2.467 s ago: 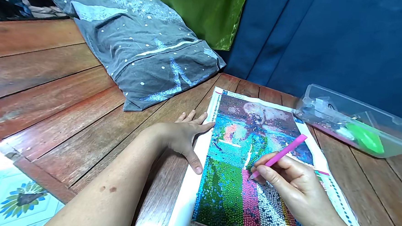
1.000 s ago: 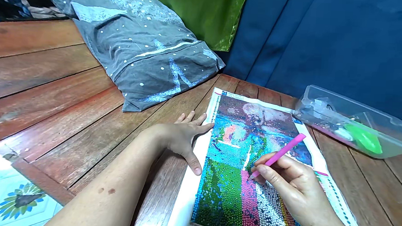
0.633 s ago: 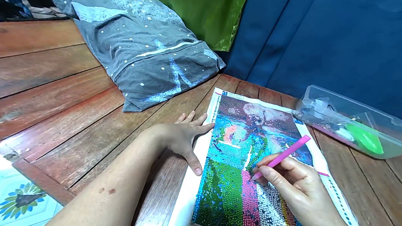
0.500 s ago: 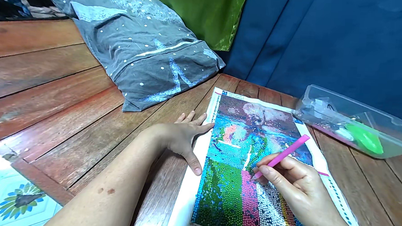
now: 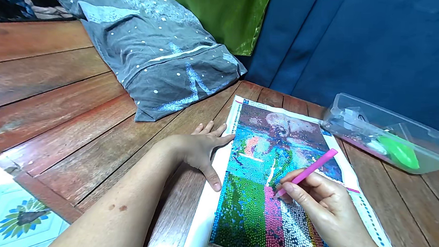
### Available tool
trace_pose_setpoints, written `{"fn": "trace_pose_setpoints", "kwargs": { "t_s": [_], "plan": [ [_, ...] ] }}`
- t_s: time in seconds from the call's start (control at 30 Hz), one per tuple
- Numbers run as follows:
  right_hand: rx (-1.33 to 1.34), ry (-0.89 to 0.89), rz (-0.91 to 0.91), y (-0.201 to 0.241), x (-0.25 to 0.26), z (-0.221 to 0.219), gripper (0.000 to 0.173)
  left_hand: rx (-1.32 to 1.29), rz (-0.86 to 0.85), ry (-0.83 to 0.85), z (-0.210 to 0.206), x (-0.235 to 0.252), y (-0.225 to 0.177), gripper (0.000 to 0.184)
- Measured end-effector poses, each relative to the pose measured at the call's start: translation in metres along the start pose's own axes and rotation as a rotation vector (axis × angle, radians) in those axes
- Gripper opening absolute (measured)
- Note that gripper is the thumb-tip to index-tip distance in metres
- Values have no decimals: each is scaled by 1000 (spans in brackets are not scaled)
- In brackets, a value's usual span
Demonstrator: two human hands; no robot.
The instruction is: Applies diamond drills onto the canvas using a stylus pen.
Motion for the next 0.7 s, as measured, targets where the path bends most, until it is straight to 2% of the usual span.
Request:
{"fn": "trace_pose_setpoints", "kwargs": {
  "t_s": [0.7],
  "plan": [
    [-44, -1, 34, 1, -1, -2, 14, 12, -4, -1, 0, 0, -1, 127]
  ]
}}
Point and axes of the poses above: each hand's wrist, its own x-axis towards the middle knuckle, its own z-axis out of the back of the hand, y = z × x, the point moved 5 cm from there along x, towards the middle knuckle, and after that the axes turned 1 degree about -y, right-handed, at the moved point
